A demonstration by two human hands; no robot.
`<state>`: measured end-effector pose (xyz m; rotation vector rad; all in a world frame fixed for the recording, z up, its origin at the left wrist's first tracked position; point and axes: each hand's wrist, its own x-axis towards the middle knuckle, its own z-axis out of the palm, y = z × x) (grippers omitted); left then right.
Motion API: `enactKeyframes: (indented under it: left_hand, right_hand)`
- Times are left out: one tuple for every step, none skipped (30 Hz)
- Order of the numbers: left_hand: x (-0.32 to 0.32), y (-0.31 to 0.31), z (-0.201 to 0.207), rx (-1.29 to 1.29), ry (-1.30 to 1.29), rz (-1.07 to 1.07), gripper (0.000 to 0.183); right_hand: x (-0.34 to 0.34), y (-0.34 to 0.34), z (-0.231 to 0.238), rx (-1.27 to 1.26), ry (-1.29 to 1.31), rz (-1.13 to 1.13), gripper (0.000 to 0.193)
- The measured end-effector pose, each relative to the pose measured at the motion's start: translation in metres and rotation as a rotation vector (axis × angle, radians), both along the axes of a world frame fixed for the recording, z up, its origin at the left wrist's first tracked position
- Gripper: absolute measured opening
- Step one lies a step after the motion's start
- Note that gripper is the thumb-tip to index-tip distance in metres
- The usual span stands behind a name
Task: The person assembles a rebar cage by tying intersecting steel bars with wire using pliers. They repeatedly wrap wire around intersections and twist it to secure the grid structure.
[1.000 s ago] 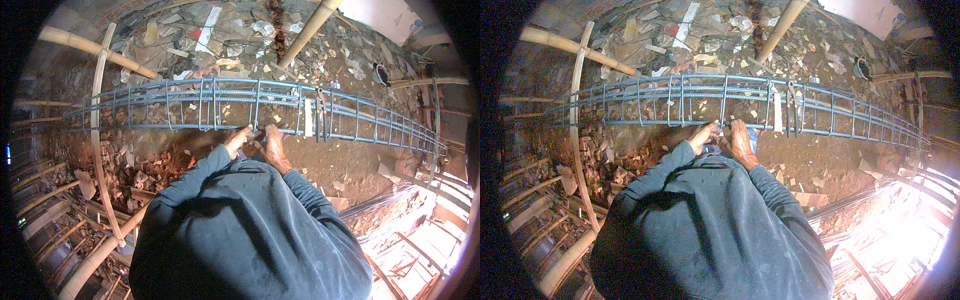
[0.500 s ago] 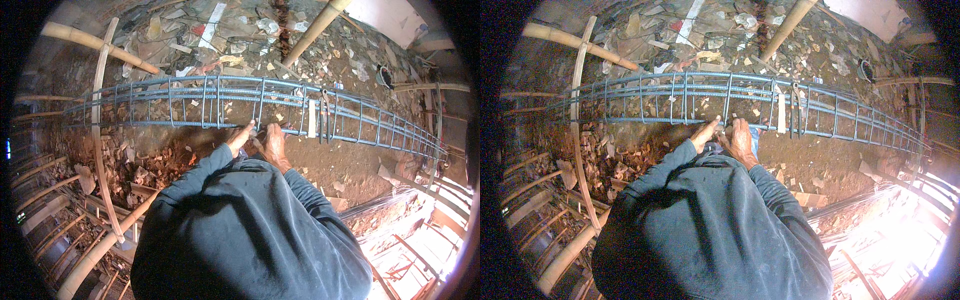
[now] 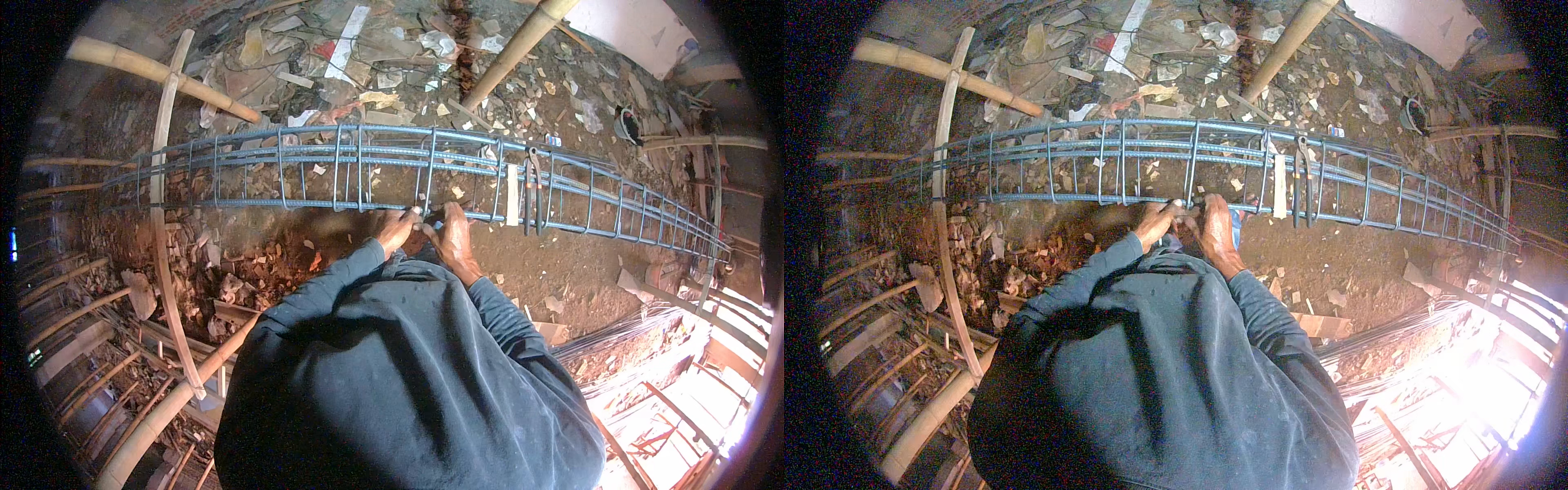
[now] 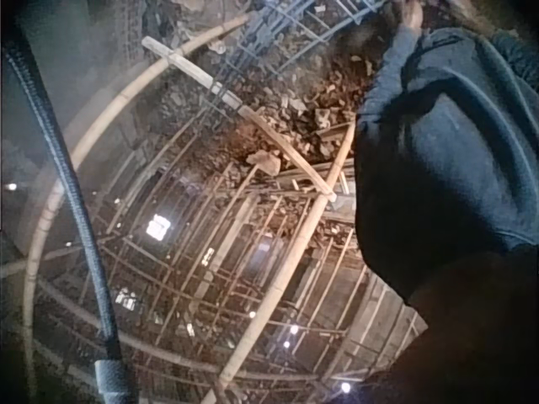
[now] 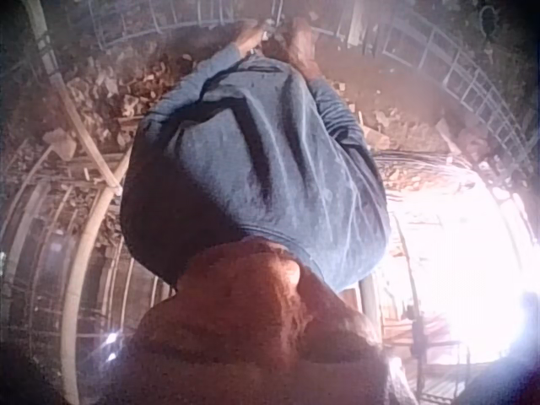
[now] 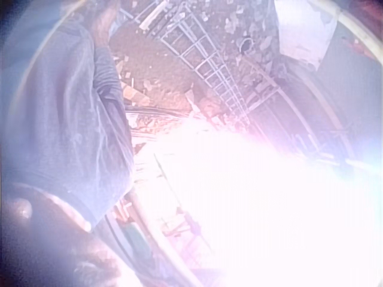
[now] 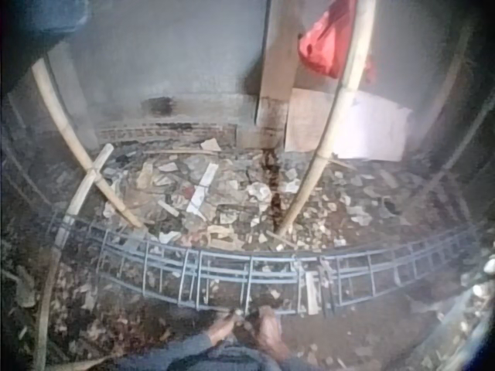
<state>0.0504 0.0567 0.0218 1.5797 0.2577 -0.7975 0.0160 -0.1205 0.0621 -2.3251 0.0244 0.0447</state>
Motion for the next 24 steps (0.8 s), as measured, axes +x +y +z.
enactKeyframes:
  left_hand:
    - [0.000, 0.000, 0.006, -0.040, -0.006, 0.026, 0.048]
    - [0.001, -0.001, 0.013, -0.066, -0.027, 0.039, 0.048]
    - [0.002, 0.000, 0.019, -0.100, 0.124, 0.071, 0.048]
    - [0.005, 0.001, 0.025, -0.120, 0.260, 0.090, 0.047]
    - [0.006, 0.002, 0.029, -0.158, 0.365, 0.117, 0.047]
    - [0.008, 0.003, 0.032, -0.177, 0.416, 0.130, 0.049]
    - [0.009, 0.004, 0.034, -0.216, 0.436, 0.148, 0.051]
    - [0.009, 0.005, 0.034, -0.256, 0.457, 0.163, 0.053]
    - [0.010, 0.005, 0.033, -0.298, 0.493, 0.183, 0.059]
    - [0.010, 0.006, 0.032, -0.299, 0.503, 0.196, 0.061]
    - [0.009, 0.006, 0.030, -0.300, 0.514, 0.209, 0.062]
    - [0.009, 0.006, 0.027, -0.302, 0.525, 0.223, 0.063]
    - [0.009, 0.005, 0.025, -0.289, 0.545, 0.233, 0.062]
    - [0.009, 0.005, 0.023, -0.301, 0.544, 0.248, 0.061]
    - [0.008, 0.003, 0.021, -0.297, 0.553, 0.264, 0.060]
    - [0.008, 0.002, 0.019, -0.294, 0.560, 0.282, 0.058]
    - [0.007, 0.000, 0.017, -0.301, 0.557, 0.334, 0.052]
    - [0.006, -0.003, 0.016, -0.316, 0.563, 0.362, 0.050]
    - [0.006, -0.005, 0.015, -0.331, 0.568, 0.386, 0.048]
    - [0.006, -0.008, 0.014, -0.347, 0.572, 0.411, 0.046]
    - [0.004, -0.011, 0.015, -0.364, 0.568, 0.461, 0.045]
    - [0.005, -0.014, 0.015, -0.370, 0.559, 0.470, 0.046]
    - [0.006, -0.017, 0.018, -0.366, 0.563, 0.479, 0.047]
    - [0.007, -0.019, 0.021, -0.361, 0.569, 0.489, 0.048]
  right_hand:
    - [0.000, 0.000, -0.001, -0.020, 0.002, -0.015, 0.046]
    - [0.000, 0.000, 0.000, -0.009, 0.002, -0.015, 0.047]
    - [0.001, 0.000, 0.000, -0.009, 0.013, -0.022, 0.048]
    - [0.002, -0.001, 0.002, -0.008, 0.064, -0.038, 0.050]
    - [0.003, -0.001, 0.004, 0.031, 0.061, -0.030, 0.050]
    - [0.004, -0.003, 0.007, 0.071, 0.096, -0.030, 0.051]
    - [0.005, -0.004, 0.009, 0.097, 0.155, -0.040, 0.051]
    - [0.005, -0.007, 0.012, 0.124, 0.127, -0.010, 0.051]
    - [0.005, -0.010, 0.014, 0.137, 0.124, 0.013, 0.051]
    - [0.004, -0.012, 0.014, 0.151, 0.120, 0.037, 0.051]
    - [0.004, -0.013, 0.013, 0.178, 0.023, 0.073, 0.047]
    - [0.002, -0.014, 0.011, 0.183, 0.048, 0.062, 0.045]
    - [0.001, -0.015, 0.008, 0.188, 0.071, 0.052, 0.043]
    - [0.000, -0.015, 0.005, 0.226, 0.077, 0.047, 0.041]
    - [-0.001, -0.014, 0.001, 0.182, 0.064, 0.034, 0.039]
    - [-0.001, -0.013, -0.003, 0.170, 0.034, 0.027, 0.036]
    - [-0.003, -0.013, -0.005, 0.163, 0.054, 0.005, 0.034]
    - [-0.004, -0.012, -0.007, 0.143, -0.034, 0.021, 0.033]
    - [-0.006, -0.011, -0.007, 0.126, -0.073, 0.023, 0.032]
    - [-0.007, -0.009, -0.006, 0.108, -0.111, 0.015, 0.031]
    - [-0.009, -0.007, -0.004, 0.101, -0.151, 0.023, 0.031]
    - [-0.012, -0.005, -0.002, 0.091, -0.191, 0.021, 0.032]
    - [-0.013, -0.003, 0.001, 0.081, -0.229, 0.021, 0.032]
    - [-0.014, -0.001, 0.003, 0.099, -0.230, 0.013, 0.032]
